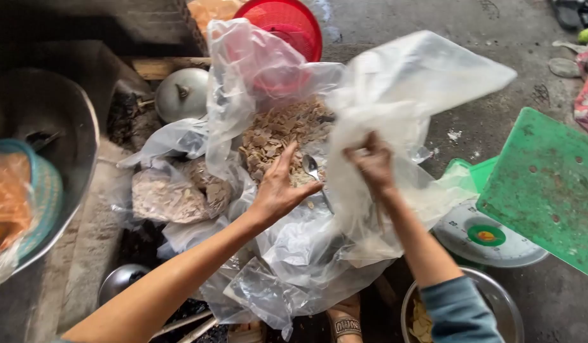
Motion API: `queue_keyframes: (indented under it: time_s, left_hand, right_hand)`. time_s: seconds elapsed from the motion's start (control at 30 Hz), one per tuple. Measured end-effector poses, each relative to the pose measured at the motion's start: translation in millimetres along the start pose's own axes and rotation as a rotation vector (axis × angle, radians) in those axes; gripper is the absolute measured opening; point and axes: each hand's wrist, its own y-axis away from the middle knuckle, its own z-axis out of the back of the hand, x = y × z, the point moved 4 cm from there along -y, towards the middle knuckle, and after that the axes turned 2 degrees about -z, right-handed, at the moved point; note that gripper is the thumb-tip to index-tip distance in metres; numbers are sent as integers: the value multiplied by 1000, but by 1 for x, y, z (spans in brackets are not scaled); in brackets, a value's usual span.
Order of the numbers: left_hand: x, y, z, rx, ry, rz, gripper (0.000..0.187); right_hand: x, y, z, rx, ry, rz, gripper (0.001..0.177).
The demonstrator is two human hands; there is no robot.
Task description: The person uses chopsticks and a spoon to transfer dried food pieces from a large plastic bag into smaller plastic bags, which are then weighed on a scale and tied shut.
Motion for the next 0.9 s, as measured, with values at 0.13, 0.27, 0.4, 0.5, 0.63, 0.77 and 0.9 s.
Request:
queue_keyframes:
  time_s: [0.13, 0.27, 0.4, 0.5, 0.63, 0.77, 0.9]
  left_hand:
    - [26, -61, -37, -105, -63, 23, 121]
    - [70, -70, -24, -279, -265, 191, 90]
    - [81, -40, 10, -255, -309, 175, 81]
    - [128, -18, 20, -235, -342, 139, 90]
    - [180, 2, 18, -274, -440, 49, 84]
    - [218, 10, 14, -268, -507, 114, 88]
    - [219, 15, 14, -244, -537, 158, 94]
  right_hand:
    - [31, 63, -56, 159, 455, 294, 37]
    - [13, 103, -75, 349, 447, 212, 33]
    - [75, 76, -10, 280, -14, 2, 39]
    - [28, -36, 80, -1, -113, 152, 30]
    - [-117, -120, 159, -167, 70, -255, 27]
    - [-281, -146, 178, 50, 1063, -388, 35]
    - [-269, -104, 151, -27, 1032, -838, 78]
